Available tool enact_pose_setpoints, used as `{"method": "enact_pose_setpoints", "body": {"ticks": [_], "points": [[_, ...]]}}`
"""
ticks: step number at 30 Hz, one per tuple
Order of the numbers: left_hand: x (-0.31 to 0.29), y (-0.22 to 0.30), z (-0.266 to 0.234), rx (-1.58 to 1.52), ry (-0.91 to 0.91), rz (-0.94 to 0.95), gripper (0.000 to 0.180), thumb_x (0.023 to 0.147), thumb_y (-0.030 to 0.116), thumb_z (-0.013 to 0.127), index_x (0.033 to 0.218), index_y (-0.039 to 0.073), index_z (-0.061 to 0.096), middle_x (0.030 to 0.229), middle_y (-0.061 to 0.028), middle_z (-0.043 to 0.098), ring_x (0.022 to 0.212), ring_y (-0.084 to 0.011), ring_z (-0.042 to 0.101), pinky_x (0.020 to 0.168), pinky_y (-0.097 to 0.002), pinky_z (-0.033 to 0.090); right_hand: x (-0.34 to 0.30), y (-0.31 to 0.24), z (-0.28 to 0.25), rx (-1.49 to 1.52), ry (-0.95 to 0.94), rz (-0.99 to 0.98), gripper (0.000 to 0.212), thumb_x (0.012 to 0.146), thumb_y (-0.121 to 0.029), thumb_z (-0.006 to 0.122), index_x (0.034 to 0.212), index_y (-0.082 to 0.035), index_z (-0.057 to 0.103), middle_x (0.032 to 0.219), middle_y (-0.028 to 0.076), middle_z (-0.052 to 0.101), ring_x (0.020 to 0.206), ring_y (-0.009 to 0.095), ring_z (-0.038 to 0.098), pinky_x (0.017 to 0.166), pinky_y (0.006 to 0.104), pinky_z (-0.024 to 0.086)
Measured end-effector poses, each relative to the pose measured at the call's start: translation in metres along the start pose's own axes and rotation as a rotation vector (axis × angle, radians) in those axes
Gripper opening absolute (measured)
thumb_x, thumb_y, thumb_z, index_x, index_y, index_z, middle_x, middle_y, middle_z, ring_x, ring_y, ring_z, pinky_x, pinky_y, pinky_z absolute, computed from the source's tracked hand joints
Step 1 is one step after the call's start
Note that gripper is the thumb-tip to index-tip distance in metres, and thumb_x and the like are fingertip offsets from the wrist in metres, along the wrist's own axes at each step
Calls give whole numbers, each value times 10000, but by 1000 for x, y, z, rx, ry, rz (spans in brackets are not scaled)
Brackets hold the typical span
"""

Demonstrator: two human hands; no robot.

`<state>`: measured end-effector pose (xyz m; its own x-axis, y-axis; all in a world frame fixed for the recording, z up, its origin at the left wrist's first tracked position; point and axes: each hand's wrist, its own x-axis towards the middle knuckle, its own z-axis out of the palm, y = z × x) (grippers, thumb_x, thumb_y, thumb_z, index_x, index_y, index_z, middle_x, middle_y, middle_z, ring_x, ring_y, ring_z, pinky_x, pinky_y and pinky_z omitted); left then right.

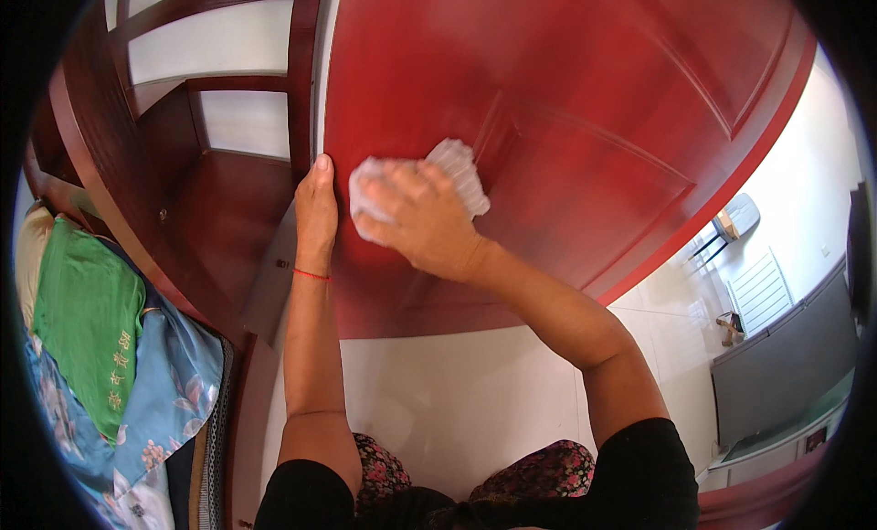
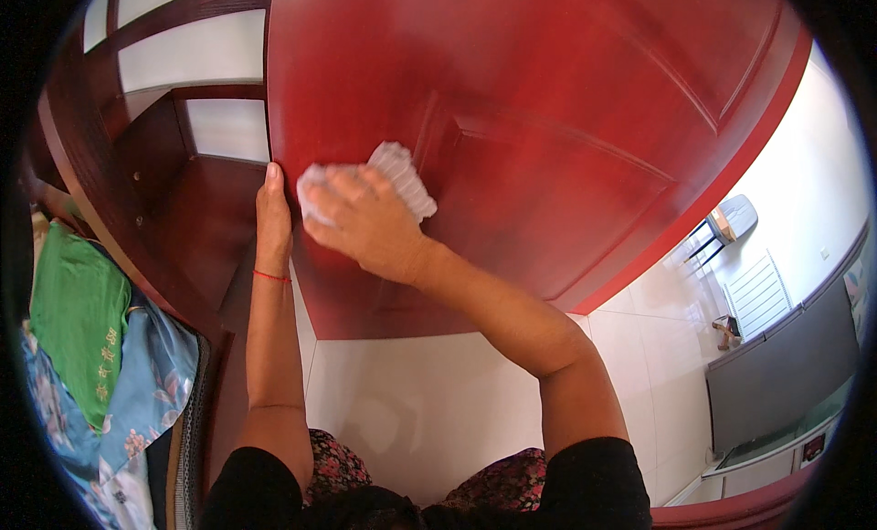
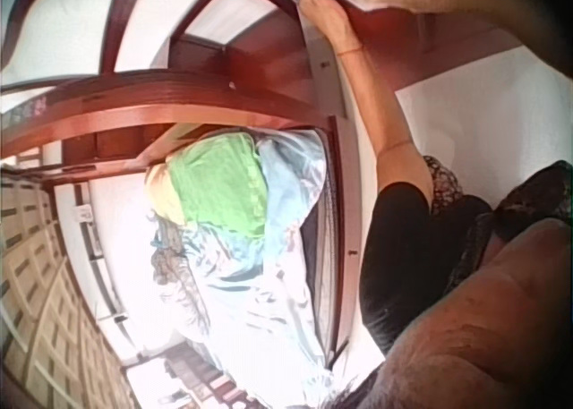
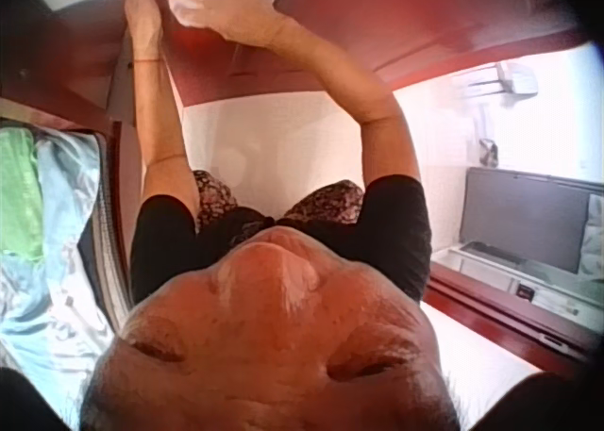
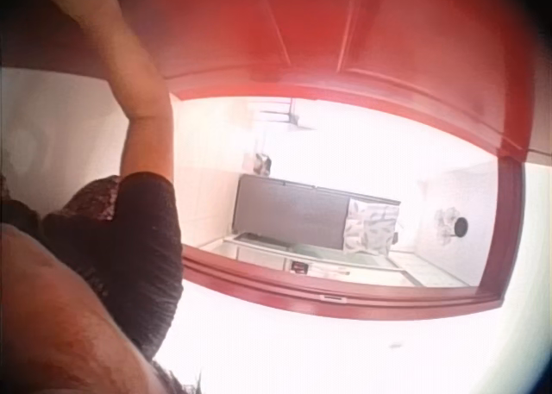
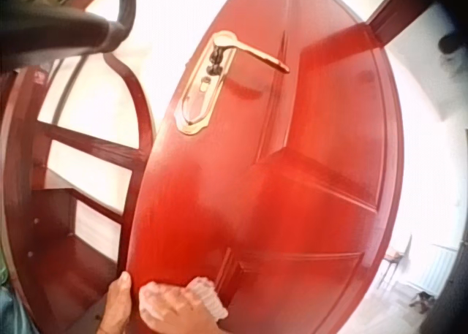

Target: The person wipes a red wooden door and its handle with a cloth, moving from top to bottom and around the edges.

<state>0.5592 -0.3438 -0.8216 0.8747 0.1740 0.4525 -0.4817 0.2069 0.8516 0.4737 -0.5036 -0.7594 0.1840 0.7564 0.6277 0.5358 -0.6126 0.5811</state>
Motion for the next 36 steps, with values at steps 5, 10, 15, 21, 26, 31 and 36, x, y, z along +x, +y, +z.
{"method": "enact_pose_setpoints", "body": {"ticks": [5,10,15,21,26,31,36], "points": [[1,2,-6,-47,34,-40,553,962,420,405,1008,-106,573,967,-117,617,890,-172,524,807,-335,437,-2,22,-15,-67,-51,-76,184,771,-184,588,944,-246,595,1167,13,513,1154,235,466,961,473,362],[-2,12,2,-13,47,-50,644,945,496,370,1064,-101,577,1025,-162,630,942,-218,560,848,-355,439,-21,127,-104,-426,267,333,441,614,-97,622,1055,-84,597,1091,177,524,1027,398,470,853,489,376],[-1,4,4,69,42,-55,671,934,519,356,1053,-102,581,995,-176,640,940,-233,562,833,-364,435,-78,183,-119,-435,685,993,638,783,-171,644,1314,28,352,1324,236,359,1234,395,338,1047,455,275],[-2,8,6,63,99,-10,680,932,533,338,972,-103,576,892,-150,628,843,-217,536,770,-374,440,4,117,-69,-333,548,578,689,674,-224,748,1277,-72,452,1354,216,366,1245,371,365,1021,475,317],[0,6,5,93,64,-50,657,945,506,347,975,-110,576,910,-140,624,855,-206,539,762,-367,445,96,111,-58,-299,582,339,699,560,-331,823,1172,-157,533,1290,173,443,1120,344,460,887,476,370],[2,9,6,-91,94,-140,595,963,464,374,1151,-80,529,1129,-114,571,1026,-210,523,908,-348,403,115,72,-32,-124,557,358,661,536,-201,779,1151,-172,538,1259,180,440,1112,399,437,834,514,347],[13,-13,-11,-141,20,-12,645,964,492,366,1352,-23,394,1370,-98,439,1240,-223,427,1056,-356,306,46,21,8,-180,516,310,328,759,-185,603,1081,-240,578,1207,93,519,1115,312,476,900,493,361]]}}
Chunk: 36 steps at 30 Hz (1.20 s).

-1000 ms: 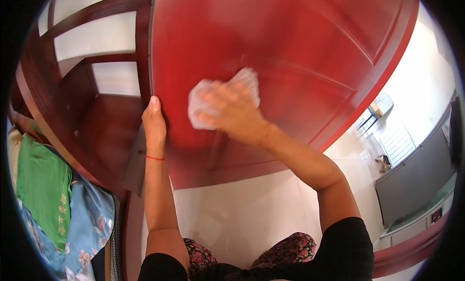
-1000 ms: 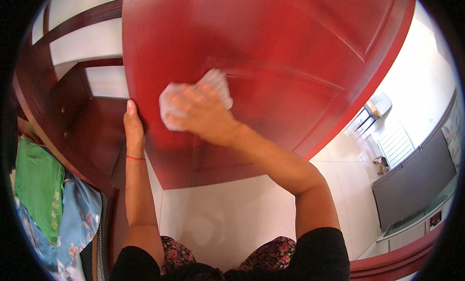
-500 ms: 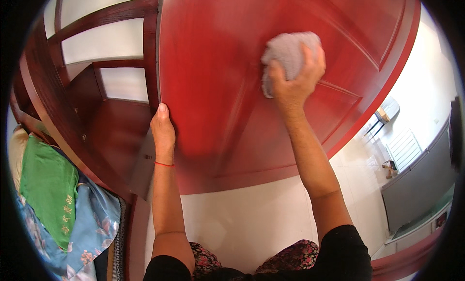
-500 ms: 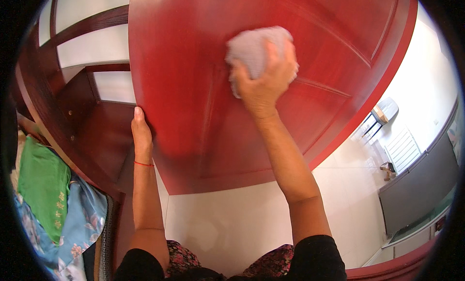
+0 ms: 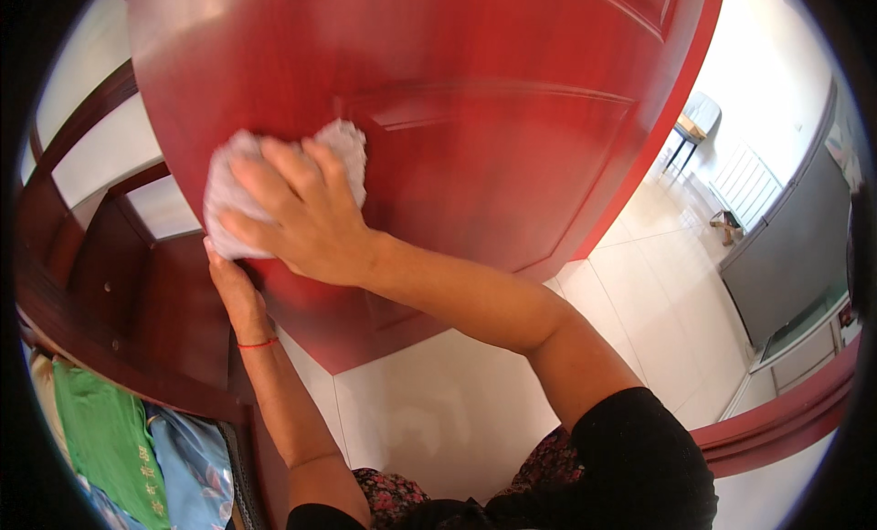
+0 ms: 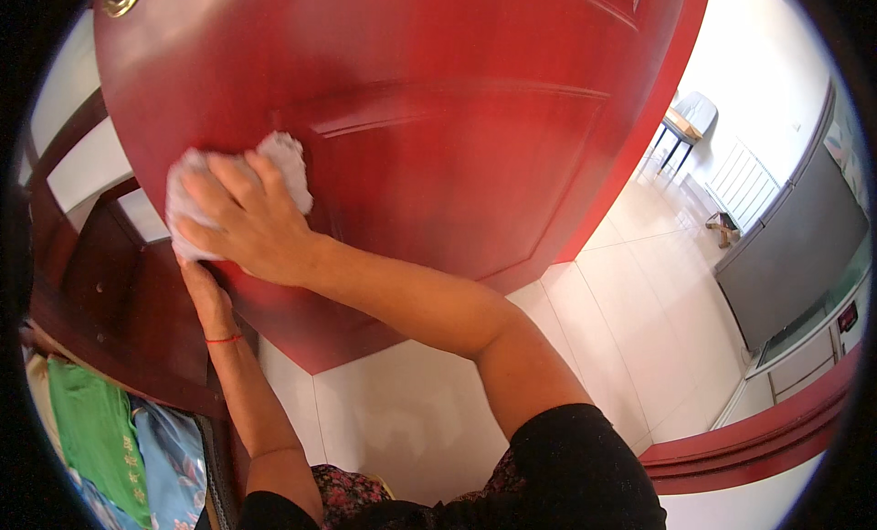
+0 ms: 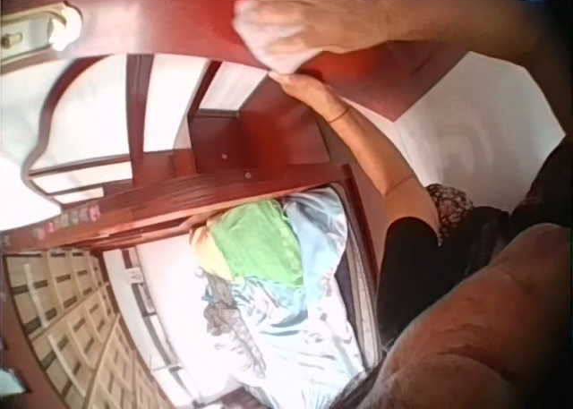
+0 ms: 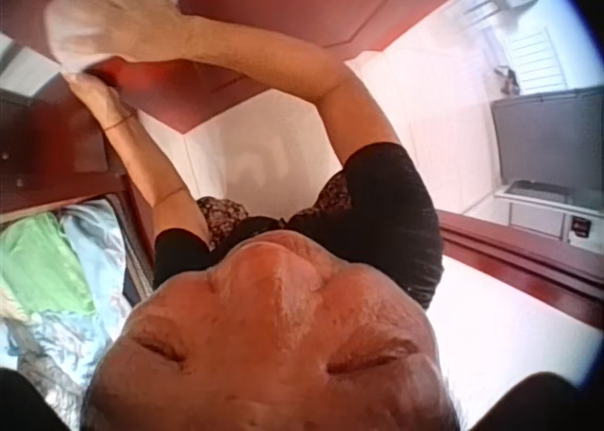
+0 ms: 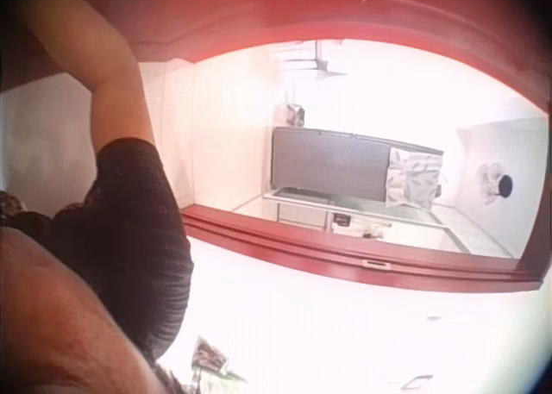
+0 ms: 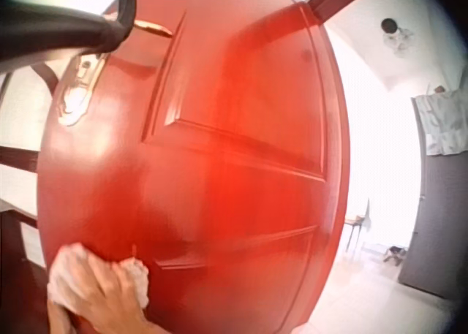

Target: The person wipes a red wooden door and its handle with a cloth, moving from top to bottom and around the edges.

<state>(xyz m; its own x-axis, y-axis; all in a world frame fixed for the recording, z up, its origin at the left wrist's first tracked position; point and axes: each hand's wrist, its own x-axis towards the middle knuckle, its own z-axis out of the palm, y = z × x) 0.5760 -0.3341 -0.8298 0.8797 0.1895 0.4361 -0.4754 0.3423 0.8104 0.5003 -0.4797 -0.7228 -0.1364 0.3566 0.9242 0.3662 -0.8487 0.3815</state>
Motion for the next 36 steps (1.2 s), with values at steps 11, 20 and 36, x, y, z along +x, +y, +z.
{"method": "enact_pose_setpoints", "body": {"ticks": [11,20,36], "points": [[-11,21,35,-121,132,-88,672,964,517,342,1402,7,326,1426,-119,376,1284,-247,384,1078,-377,290,-80,225,-156,-328,-153,145,646,675,-209,685,1262,-72,451,1274,265,401,1157,451,405,951,531,346],[-19,32,60,113,234,-10,752,937,581,339,1425,12,282,1457,-130,323,1310,-261,341,1095,-385,261,-186,391,-286,-589,97,941,675,833,-331,640,1301,52,340,1243,300,430,1159,428,439,974,465,375],[-15,24,50,48,119,-32,795,928,614,316,1433,3,248,1473,-130,295,1329,-268,312,1107,-388,238,-391,145,-202,483,767,2238,94,809,9,410,760,-52,462,602,109,478,452,248,499,373,367,416]]}}
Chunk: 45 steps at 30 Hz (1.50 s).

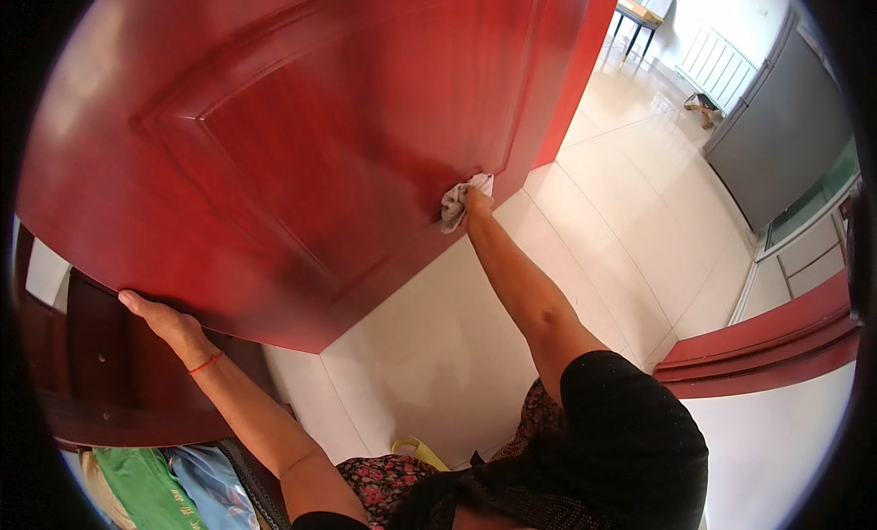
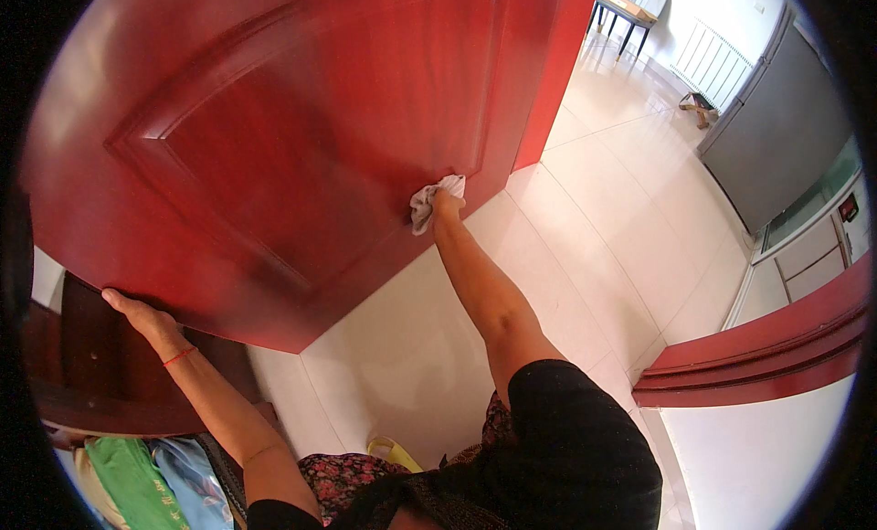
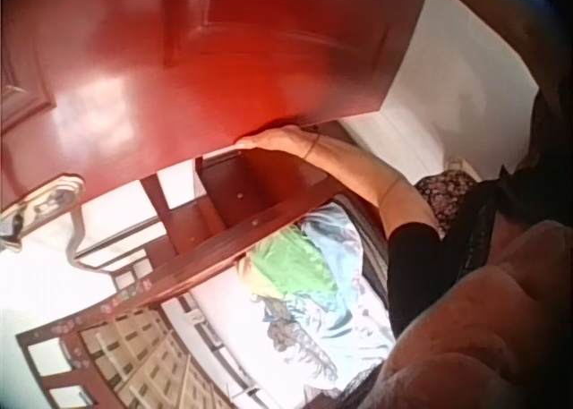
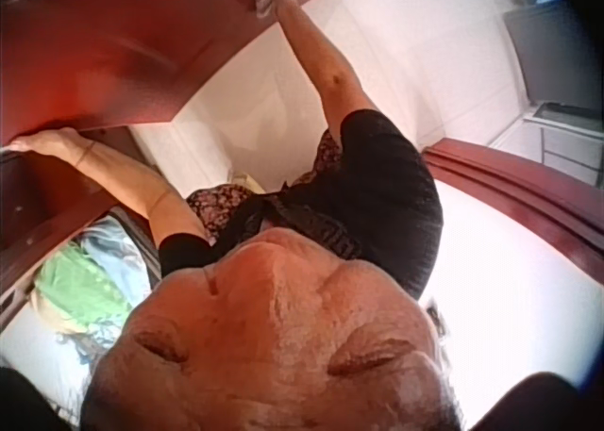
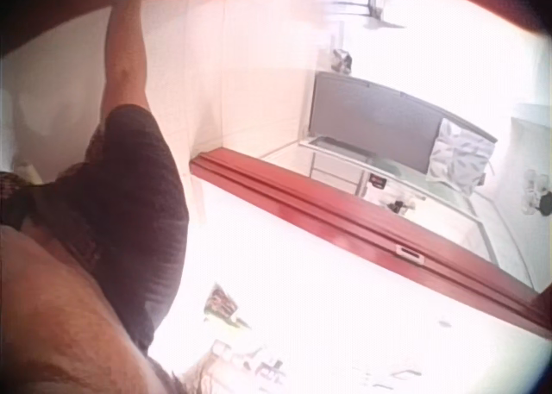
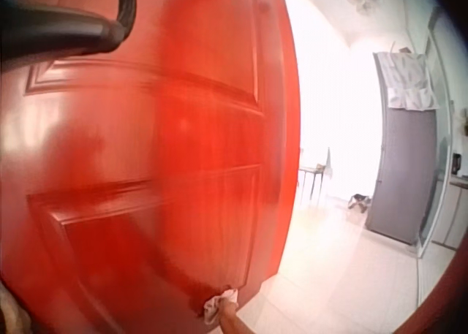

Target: The person wipes a red wooden door and its handle with a cloth, moving from top to bottom and around the edges.

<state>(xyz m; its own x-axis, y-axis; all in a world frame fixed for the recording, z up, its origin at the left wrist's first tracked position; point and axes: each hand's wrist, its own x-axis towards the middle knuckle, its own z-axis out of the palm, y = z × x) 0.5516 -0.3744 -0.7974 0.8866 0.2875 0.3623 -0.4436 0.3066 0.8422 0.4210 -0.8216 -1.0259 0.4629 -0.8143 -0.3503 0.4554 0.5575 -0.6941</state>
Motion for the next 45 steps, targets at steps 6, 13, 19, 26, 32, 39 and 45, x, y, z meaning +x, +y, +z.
{"method": "enact_pose_setpoints", "body": {"ticks": [6,13,19,26,32,39,45], "points": [[-11,5,9,86,52,48,805,922,632,298,1434,13,251,1472,-134,295,1326,-274,315,1107,-395,243,-45,-80,65,75,-93,-269,94,821,-17,462,909,-37,490,684,99,518,566,246,554,436,399,461],[-5,4,2,50,-25,8,791,930,628,259,1430,15,259,1469,-132,301,1318,-273,327,1092,-395,277,-186,-45,153,-813,-311,-1684,607,697,-281,683,1251,-133,485,1244,205,425,1198,401,372,1011,543,258],[-10,12,11,40,-20,3,765,940,605,266,1430,17,258,1468,-125,300,1322,-268,320,1094,-396,270,-175,-3,115,-959,-1005,-1972,359,672,-150,644,985,-319,594,1155,60,498,1031,292,528,776,480,429],[-3,3,-1,62,5,33,784,931,613,275,1438,16,235,1480,-134,268,1332,-275,303,1104,-403,259,-49,-57,36,-1083,-90,-1639,617,598,-156,727,1165,-22,524,1108,235,520,1025,426,503,861,465,434],[-3,8,-6,58,-34,22,803,917,646,263,1437,35,258,1470,-119,302,1327,-277,315,1099,-403,263,58,-16,-32,-628,207,-757,690,830,-204,623,1344,86,265,1240,303,477,1114,394,525,974,446,407],[-12,3,24,25,-71,49,764,929,621,251,1427,42,287,1462,-110,319,1316,-275,326,1099,-405,259,104,54,-64,-339,200,-85,307,990,-301,366,994,-27,505,710,160,581,549,283,580,450,466,490],[-11,12,20,23,-35,58,732,944,583,266,1420,28,293,1463,-107,320,1316,-268,327,1104,-395,242,-2,111,-19,-334,66,151,393,1012,-363,273,989,-57,519,705,110,541,604,274,558,540,479,532]]}}
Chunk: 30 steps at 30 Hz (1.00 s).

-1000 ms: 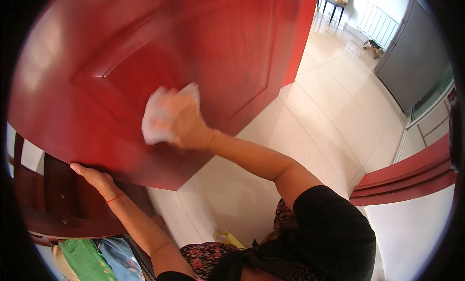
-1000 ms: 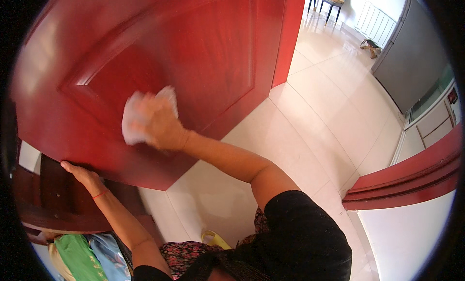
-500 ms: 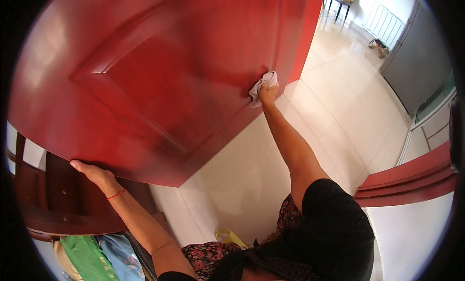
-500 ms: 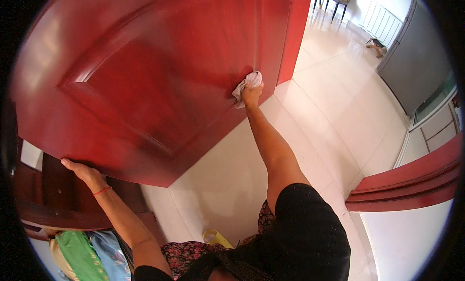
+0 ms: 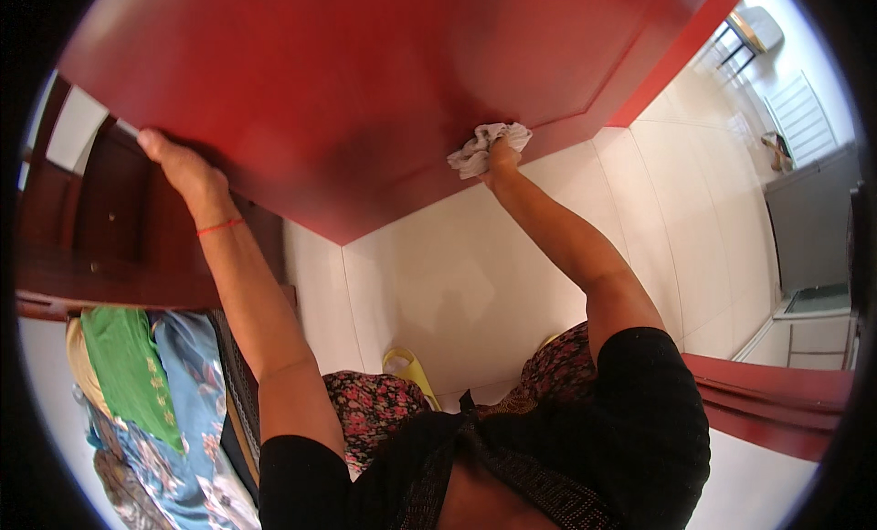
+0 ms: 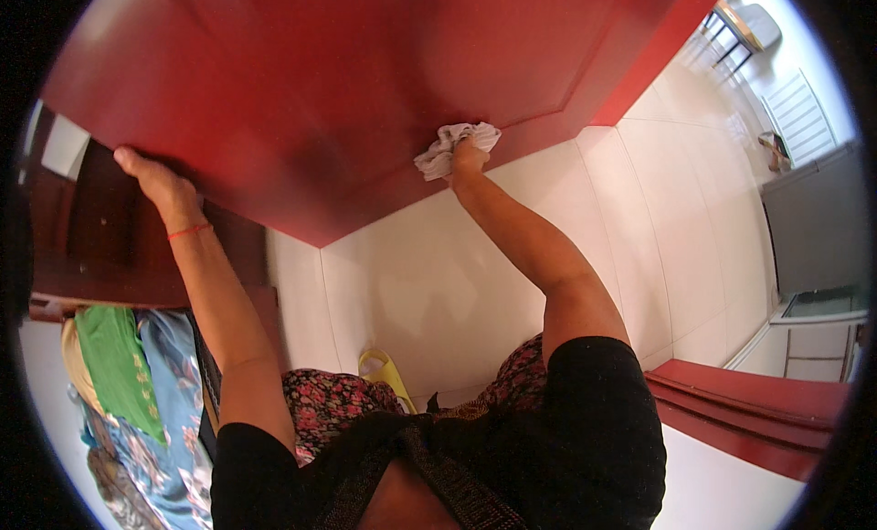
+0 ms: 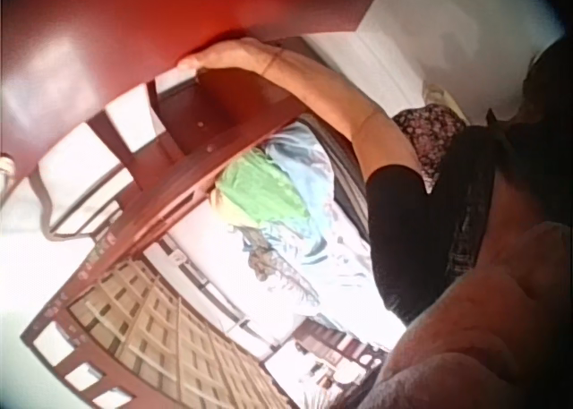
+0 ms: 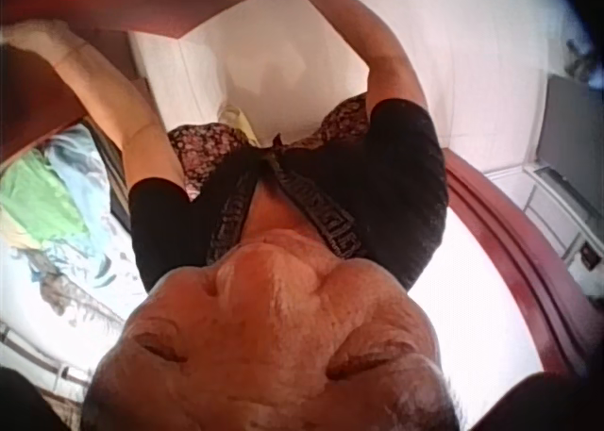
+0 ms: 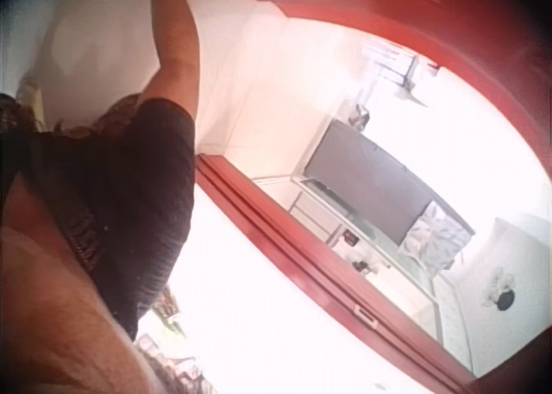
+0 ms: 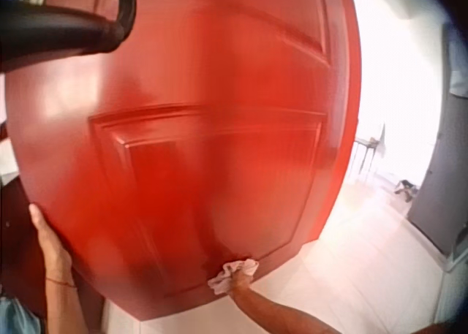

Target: The person wipes a red wooden door and its handle with a cloth, moving from top to bottom and around the edges.

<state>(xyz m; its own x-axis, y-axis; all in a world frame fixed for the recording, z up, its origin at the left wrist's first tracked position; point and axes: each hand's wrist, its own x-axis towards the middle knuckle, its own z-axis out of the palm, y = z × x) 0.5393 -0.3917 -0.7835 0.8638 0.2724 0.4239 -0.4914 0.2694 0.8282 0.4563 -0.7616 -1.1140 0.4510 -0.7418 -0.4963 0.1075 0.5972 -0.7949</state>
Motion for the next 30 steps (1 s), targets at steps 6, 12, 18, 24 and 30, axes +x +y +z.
{"method": "enact_pose_setpoints", "body": {"ticks": [6,12,18,24,30], "points": [[-3,2,-9,-1,9,66,775,902,600,395,1381,-6,331,1408,-127,386,1271,-260,384,1075,-388,291,-169,10,64,169,-474,555,395,992,-418,310,1203,-115,451,1146,88,558,1032,257,559,837,476,494],[-2,3,-9,-84,-34,61,667,952,506,353,1363,-20,362,1388,-128,408,1248,-256,410,1060,-372,313,-265,-43,100,313,-542,707,449,1011,-399,179,1260,-113,419,1245,113,507,1075,325,555,849,506,516],[-4,7,-17,-49,-23,-10,664,967,514,311,1404,14,315,1443,-100,348,1305,-239,350,1088,-374,274,-288,-150,95,486,-712,427,305,1010,-355,272,1186,-185,455,1121,16,546,950,198,569,706,384,500],[1,4,-25,-64,-32,-9,672,965,515,303,1388,-6,338,1431,-110,365,1295,-240,368,1078,-366,285,-260,-227,78,283,-378,-1017,456,848,-82,590,1263,0,419,1141,96,519,1038,195,525,903,315,431],[3,-5,-29,-50,3,1,637,972,487,318,1374,-5,363,1415,-96,388,1269,-228,389,1067,-356,295,-266,-208,109,-466,-93,-1700,748,684,-45,651,1366,-40,344,1409,259,276,1295,414,303,1041,495,280]]}}
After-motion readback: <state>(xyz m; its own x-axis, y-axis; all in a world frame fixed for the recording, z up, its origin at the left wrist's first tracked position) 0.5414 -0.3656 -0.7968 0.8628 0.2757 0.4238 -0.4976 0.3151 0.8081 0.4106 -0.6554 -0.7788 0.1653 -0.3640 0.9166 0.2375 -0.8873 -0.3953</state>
